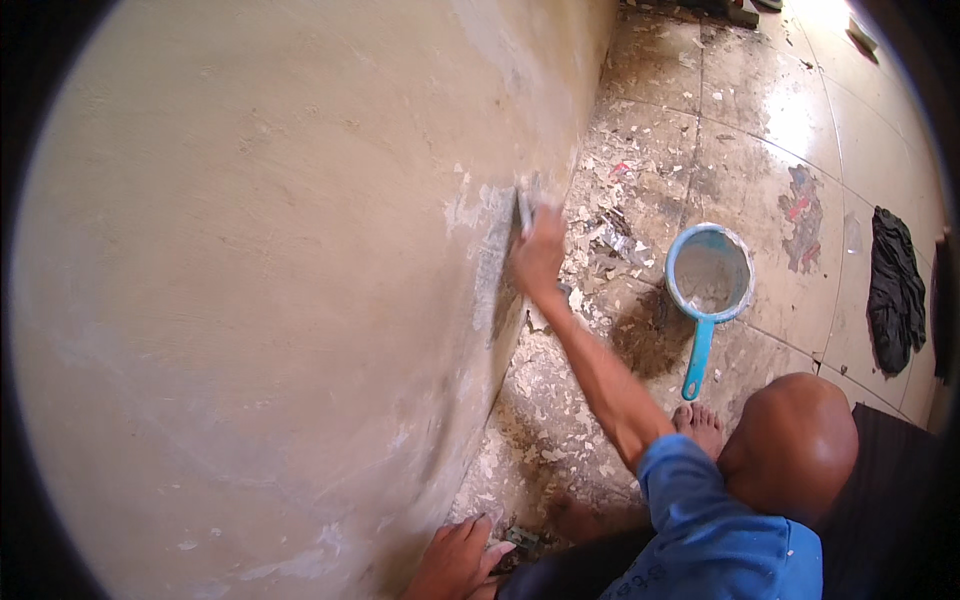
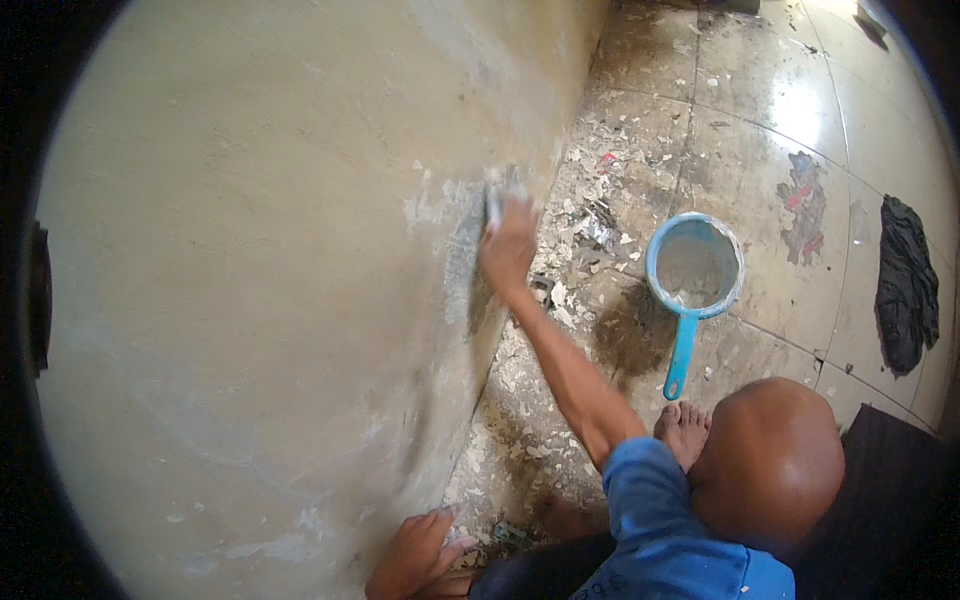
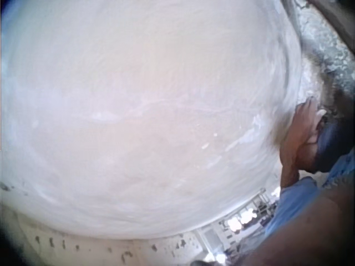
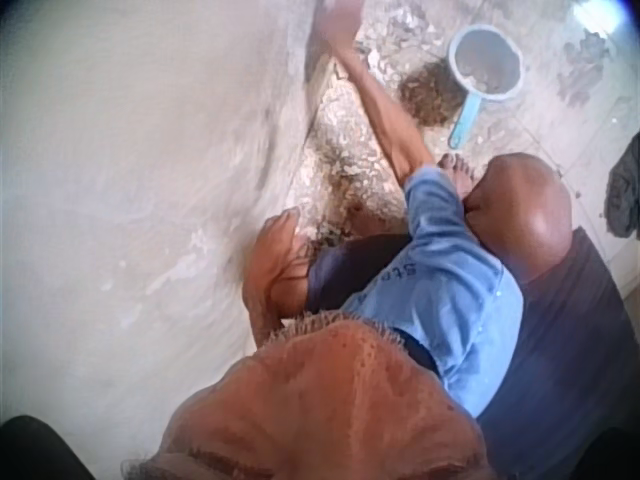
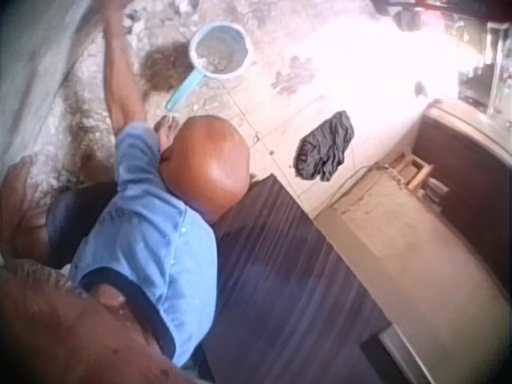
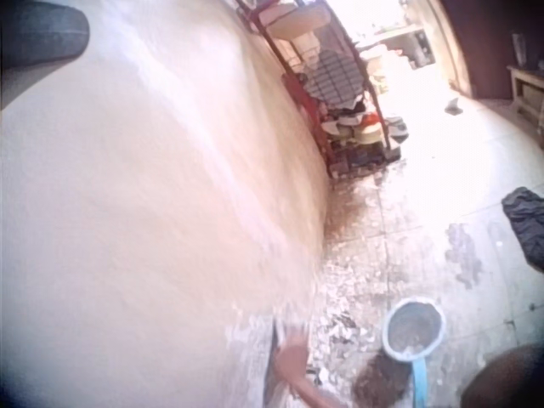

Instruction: The person applies a white patching compound to a crack in an interior wall using a plastic spreader, working from both a standing and a seated position on the floor, and uses their fingers to smooth the material over the damaged area.

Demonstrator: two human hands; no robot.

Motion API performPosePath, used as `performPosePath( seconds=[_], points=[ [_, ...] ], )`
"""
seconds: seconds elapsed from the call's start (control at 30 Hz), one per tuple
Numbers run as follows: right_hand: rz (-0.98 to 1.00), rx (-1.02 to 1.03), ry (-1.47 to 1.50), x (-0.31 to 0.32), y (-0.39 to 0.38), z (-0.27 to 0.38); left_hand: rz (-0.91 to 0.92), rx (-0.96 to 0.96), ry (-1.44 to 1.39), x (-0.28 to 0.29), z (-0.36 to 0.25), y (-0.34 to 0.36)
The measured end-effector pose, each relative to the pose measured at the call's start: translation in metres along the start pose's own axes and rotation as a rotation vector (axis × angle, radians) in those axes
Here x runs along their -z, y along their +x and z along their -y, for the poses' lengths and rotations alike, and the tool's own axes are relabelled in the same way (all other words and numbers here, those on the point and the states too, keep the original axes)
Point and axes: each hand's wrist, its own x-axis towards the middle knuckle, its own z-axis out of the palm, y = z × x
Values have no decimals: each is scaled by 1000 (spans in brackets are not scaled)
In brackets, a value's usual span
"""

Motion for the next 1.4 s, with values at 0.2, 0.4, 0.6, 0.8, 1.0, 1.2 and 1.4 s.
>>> performPosePath(
  seconds=[0.2,0.4,0.6,0.8,1.0,1.2,1.4],
  points=[
    [166,-360,195,-4,82,-67,178,111,-86,32,-33,16],
    [131,-16,181,6,-39,6,15,-63,-31,-3,4,21],
    [165,-325,133,-2,136,-85,132,87,-66,25,-17,23],
    [41,84,107,-6,-3,2,70,2,-135,16,-9,35],
    [-38,-180,7,-16,75,-38,-33,-62,-74,-6,16,31],
    [269,-443,53,-6,57,-23,24,6,-78,3,6,26],
    [79,74,101,4,-36,0,-41,-44,-73,-2,12,27]
  ],
)
